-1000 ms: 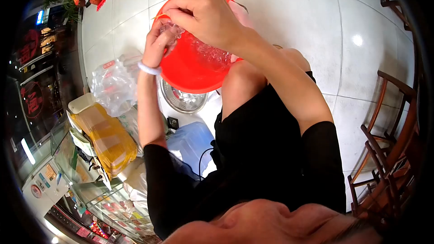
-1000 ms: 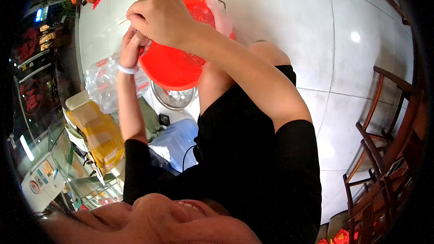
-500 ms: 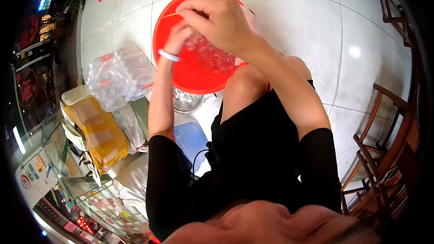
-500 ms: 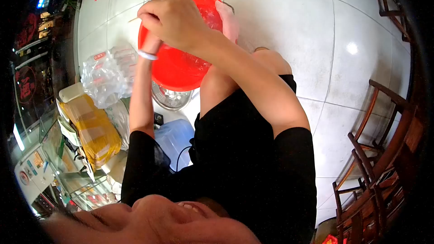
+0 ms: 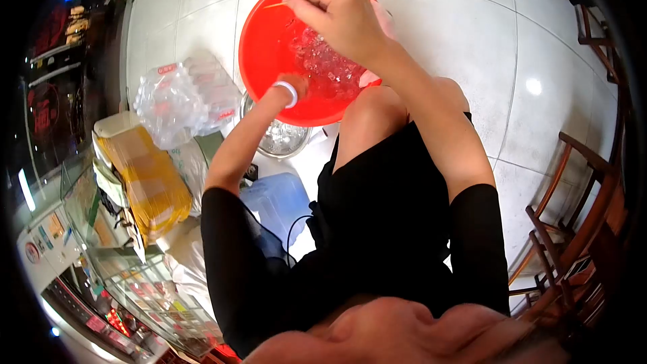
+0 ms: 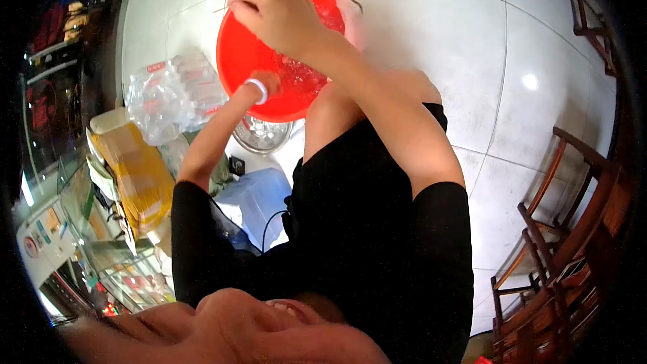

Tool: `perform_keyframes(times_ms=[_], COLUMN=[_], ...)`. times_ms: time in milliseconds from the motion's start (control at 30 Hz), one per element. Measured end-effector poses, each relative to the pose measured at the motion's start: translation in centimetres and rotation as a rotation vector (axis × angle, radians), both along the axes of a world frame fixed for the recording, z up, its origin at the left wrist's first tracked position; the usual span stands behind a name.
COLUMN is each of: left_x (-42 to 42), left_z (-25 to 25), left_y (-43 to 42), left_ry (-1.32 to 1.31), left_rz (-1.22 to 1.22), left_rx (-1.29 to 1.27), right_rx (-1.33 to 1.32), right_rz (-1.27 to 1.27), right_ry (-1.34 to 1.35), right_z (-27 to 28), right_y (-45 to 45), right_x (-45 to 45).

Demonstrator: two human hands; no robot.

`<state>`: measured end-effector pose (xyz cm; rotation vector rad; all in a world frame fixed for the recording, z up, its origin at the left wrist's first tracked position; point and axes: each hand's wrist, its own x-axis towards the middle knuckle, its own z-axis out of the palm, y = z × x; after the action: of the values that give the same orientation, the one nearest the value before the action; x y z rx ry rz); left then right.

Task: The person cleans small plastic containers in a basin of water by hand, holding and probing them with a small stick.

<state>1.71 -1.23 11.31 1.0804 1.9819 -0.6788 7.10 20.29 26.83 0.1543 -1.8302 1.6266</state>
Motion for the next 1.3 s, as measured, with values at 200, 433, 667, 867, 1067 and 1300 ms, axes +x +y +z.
perform_keyframes(times_ms=[200, 433, 667, 867, 1067, 1300], left_x=[-1.0, -2.5, -3.0, -1.8, -3.9, -3.3], left_z=[4.9, -2.5, 5.8, -1.4, 5.0, -4.5], left_y=[1.3, -2.5, 4.5, 4.3, 5.3, -0.2], left_ry=[0.123, -0.073, -0.412, 0.063, -0.051, 0.014], left_rz=[0.497, 0.430, 0.698, 0.282, 0.403, 0.458], left_rx=[0.535, 0.454, 0.840, 0.482, 0.904, 0.872], right_rx=[0.040, 0.074, -0.027, 0.053, 0.087, 0.099], right_rz=[-0.026, -0.083, -0.018, -0.059, 0.020, -0.007], right_ry=[-0.005, -0.066, 0.030, -0.001, 0.000, -0.004], right_z=[0.4, 0.8, 0.1, 0.1, -0.1, -0.2], right_y=[0.9, 1.2, 0.7, 0.4, 1.0, 0.3], right_x=[0.2, 0.8, -0.2, 0.4, 0.0, 0.1])
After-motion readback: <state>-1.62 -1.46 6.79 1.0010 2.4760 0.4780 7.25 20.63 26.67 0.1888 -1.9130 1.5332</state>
